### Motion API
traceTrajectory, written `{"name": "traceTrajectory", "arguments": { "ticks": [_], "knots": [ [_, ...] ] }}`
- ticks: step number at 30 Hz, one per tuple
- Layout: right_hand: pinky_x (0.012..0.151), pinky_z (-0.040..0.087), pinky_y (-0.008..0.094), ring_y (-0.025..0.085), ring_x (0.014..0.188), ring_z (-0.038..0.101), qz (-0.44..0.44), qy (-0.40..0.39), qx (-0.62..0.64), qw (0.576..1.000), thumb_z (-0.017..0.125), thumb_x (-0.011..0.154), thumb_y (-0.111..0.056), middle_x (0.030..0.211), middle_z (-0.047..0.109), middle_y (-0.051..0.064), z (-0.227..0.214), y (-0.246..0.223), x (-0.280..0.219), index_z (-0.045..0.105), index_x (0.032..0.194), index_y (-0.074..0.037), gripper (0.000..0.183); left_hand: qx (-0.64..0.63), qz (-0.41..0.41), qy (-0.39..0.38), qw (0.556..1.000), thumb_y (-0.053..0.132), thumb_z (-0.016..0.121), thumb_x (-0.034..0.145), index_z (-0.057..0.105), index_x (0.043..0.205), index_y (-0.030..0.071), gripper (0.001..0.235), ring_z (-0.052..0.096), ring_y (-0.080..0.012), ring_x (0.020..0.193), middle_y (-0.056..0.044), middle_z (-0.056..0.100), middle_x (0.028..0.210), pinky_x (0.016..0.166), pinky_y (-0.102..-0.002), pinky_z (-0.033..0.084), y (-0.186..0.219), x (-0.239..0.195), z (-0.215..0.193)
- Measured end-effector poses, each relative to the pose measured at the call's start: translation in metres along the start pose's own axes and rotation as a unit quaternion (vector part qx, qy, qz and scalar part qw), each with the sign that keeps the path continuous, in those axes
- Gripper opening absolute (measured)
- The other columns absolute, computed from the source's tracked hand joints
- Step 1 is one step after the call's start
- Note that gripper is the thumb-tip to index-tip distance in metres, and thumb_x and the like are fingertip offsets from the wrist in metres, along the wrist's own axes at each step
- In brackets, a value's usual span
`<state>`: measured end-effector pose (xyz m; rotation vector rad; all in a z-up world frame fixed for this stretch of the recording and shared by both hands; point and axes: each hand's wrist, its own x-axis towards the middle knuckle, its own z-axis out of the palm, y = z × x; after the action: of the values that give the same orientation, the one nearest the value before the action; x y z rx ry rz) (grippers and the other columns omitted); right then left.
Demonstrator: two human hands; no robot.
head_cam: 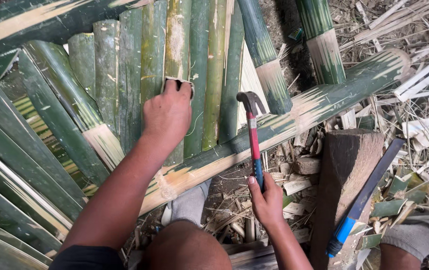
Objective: The person assembles a bamboo structure by splitting bamboo strips with a machete and nailing them into place with a hammer. They repeatedly cut, position, and secure the strips to form a panel.
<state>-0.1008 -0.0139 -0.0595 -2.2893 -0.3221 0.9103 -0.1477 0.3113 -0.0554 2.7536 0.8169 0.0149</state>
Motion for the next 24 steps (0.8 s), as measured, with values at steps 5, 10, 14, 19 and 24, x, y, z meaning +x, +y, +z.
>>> {"name": "traceTrajectory", "arguments": {
  "ticks": [5,10,14,19,24],
  "knots": [
    [0.051,0.043,0.034,0.014,0.052,0.05,-0.023,0.0,-0.009,1.0,0.064,0.098,-0.035,0.057,0.056,0.005,-0.014,0.008,0.012,0.063,0.092,-0.002,0.033,0.063,-0.048,-0.033,0.996,0.01,0.063,0.09,0.067,0.105,0.007,0.016,0.073,-0.0347,0.071,-0.017,0.066,0.099,0.056,-0.047,0.059,0.003,0.008,0.024],
    [0.049,0.044,0.032,0.011,0.05,0.052,-0.02,-0.044,0.026,0.999,0.062,0.097,-0.032,0.057,0.057,0.003,-0.015,-0.001,0.019,0.065,0.095,-0.004,0.029,0.065,-0.07,-0.021,0.995,0.007,0.064,0.087,0.064,0.105,0.0,0.02,0.074,-0.0321,0.07,-0.02,0.065,0.101,0.056,-0.044,0.059,-0.002,0.001,0.018],
    [0.049,0.043,0.031,0.009,0.053,0.051,-0.053,-0.052,0.018,0.997,0.064,0.098,-0.031,0.058,0.058,0.002,-0.016,0.001,0.019,0.065,0.094,-0.002,0.029,0.003,-0.077,0.004,0.997,0.013,0.069,0.084,0.062,0.105,0.001,0.025,0.073,-0.0371,0.072,-0.019,0.065,0.101,0.058,-0.047,0.058,0.006,-0.01,-0.006],
    [0.046,0.038,0.031,0.009,0.05,0.047,-0.023,-0.055,0.059,0.996,0.064,0.098,-0.032,0.058,0.055,0.001,-0.015,0.007,0.023,0.065,0.095,-0.002,0.031,-0.108,-0.033,0.196,0.974,0.005,0.067,0.086,0.057,0.106,0.003,0.023,0.071,-0.0393,0.082,-0.017,0.065,0.099,0.07,-0.047,0.058,0.02,-0.02,-0.014],
    [0.045,0.04,0.03,0.008,0.05,0.049,-0.028,-0.021,0.059,0.998,0.062,0.099,-0.035,0.057,0.055,-0.001,-0.033,-0.001,0.046,0.065,0.094,-0.002,0.033,-0.339,-0.075,0.199,0.916,0.001,0.068,0.098,0.056,0.108,0.004,0.016,0.072,-0.0342,0.072,-0.015,0.067,0.08,0.063,-0.044,0.056,0.054,0.012,0.027]
  ]
}}
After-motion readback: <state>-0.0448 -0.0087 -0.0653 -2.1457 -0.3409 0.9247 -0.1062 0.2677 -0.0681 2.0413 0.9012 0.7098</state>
